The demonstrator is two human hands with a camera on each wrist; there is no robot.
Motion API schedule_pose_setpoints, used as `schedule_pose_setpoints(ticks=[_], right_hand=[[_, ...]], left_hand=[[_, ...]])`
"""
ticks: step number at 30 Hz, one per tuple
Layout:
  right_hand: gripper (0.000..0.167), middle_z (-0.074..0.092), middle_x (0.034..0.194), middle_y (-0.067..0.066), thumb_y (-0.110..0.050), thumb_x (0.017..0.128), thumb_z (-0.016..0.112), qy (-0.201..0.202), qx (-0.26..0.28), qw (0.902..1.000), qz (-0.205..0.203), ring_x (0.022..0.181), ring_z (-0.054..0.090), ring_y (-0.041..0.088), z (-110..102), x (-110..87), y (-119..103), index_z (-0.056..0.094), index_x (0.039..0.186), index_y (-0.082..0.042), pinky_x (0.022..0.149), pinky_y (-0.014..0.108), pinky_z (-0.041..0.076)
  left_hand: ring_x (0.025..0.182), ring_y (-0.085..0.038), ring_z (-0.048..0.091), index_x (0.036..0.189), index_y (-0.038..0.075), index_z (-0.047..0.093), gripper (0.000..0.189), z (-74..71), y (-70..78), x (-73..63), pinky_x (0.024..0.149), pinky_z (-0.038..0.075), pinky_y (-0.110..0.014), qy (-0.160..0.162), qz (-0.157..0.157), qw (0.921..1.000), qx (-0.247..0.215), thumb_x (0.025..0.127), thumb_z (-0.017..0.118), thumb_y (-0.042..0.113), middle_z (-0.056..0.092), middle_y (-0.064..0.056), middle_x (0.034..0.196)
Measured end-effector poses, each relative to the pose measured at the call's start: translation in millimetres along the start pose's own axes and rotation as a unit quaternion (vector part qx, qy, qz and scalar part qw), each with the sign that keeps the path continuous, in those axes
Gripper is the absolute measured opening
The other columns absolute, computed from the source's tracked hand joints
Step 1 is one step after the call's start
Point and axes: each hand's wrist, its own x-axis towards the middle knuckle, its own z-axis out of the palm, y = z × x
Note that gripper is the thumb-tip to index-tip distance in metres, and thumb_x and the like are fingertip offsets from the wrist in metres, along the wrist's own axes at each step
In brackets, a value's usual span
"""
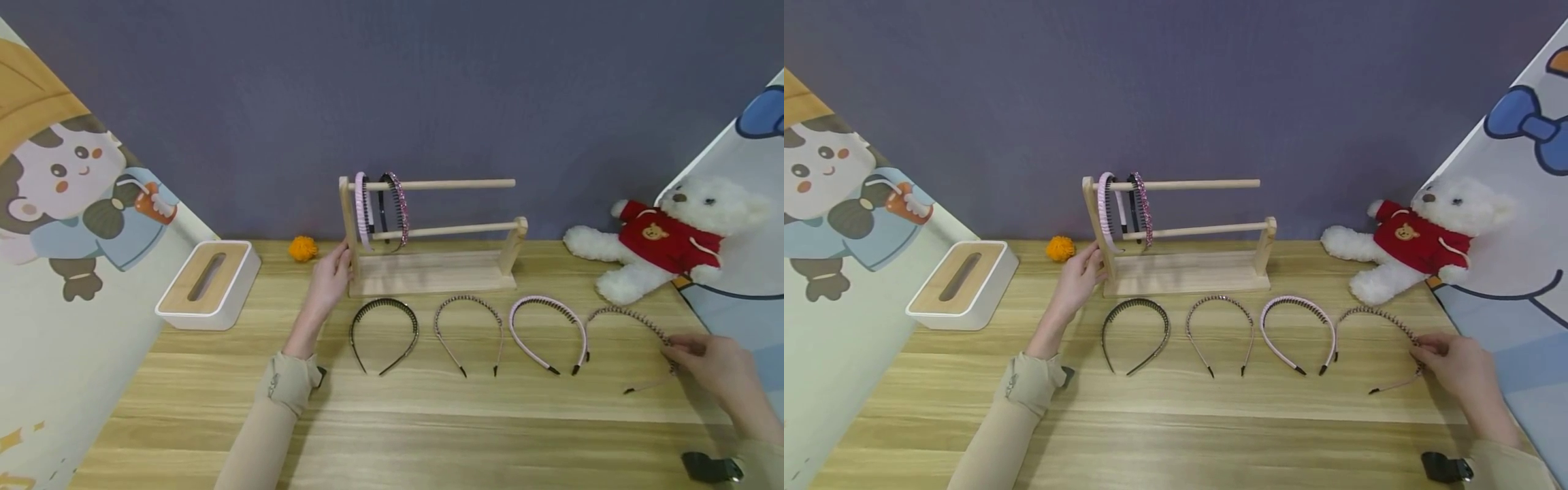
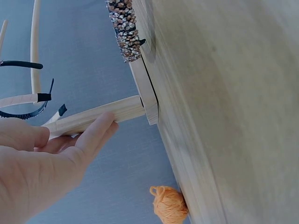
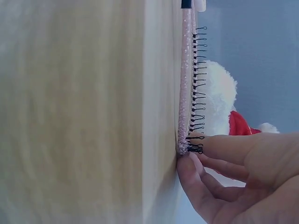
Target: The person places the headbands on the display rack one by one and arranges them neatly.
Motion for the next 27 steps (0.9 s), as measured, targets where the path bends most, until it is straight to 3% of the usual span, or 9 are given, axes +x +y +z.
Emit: schedule_pose_setpoints(ticks=[6, 18, 22, 27], right_hand=[[0.028, 0.071, 0.1, 0.036, -0.003, 0.099, 0.072, 0.005, 0.01, 0.9999, -0.008, 0.097, 0.059, 0.059, 1.6, -2.0, 2.7, 0.066, 0.111, 0.021, 0.08, 0.069, 0.049], [0.021, 0.072, 0.09, 0.032, -0.001, 0.099, 0.071, 0.048, 0.025, 0.9985, -0.003, 0.092, 0.061, 0.056, 2.7, -2.8, -0.3, 0.069, 0.103, 0.019, 0.067, 0.055, 0.049], [0.021, 0.073, 0.087, 0.032, 0.001, 0.099, 0.072, 0.064, 0.041, 0.997, -0.014, 0.079, 0.066, 0.046, 0.3, -3.1, -1.0, 0.069, 0.105, 0.021, 0.055, 0.03, 0.046], [0.026, 0.072, 0.09, 0.035, 0.001, 0.098, 0.073, 0.084, 0.054, 0.9947, -0.025, 0.067, 0.058, 0.009, -6.0, -5.2, -0.8, 0.067, 0.109, 0.024, 0.05, 0.016, 0.039]], left_hand=[[0.129, -0.047, 0.062, 0.16, -0.004, 0.041, 0.046, 0.5, -1.2, 0.1, 0.098, 0.063, -0.043, -0.002, 0.0, 1.0, 0.0, 0.118, 0.041, 0.012, 0.052, -0.033, 0.152], [0.131, -0.045, 0.062, 0.161, -0.004, 0.04, 0.046, 0.1, 0.4, -0.7, 0.099, 0.063, -0.043, -0.003, -0.002, 1.0, -0.003, 0.118, 0.041, 0.012, 0.051, -0.032, 0.153], [0.129, -0.045, 0.063, 0.161, -0.004, 0.041, 0.046, 0.0, 0.1, -0.6, 0.098, 0.064, -0.044, -0.001, 0.0, 1.0, 0.005, 0.118, 0.042, 0.013, 0.052, -0.032, 0.152], [0.131, -0.046, 0.061, 0.161, -0.004, 0.041, 0.046, 0.1, 0.0, -0.7, 0.098, 0.063, -0.044, -0.005, 0.003, 1.0, 0.004, 0.118, 0.041, 0.012, 0.051, -0.032, 0.153]])
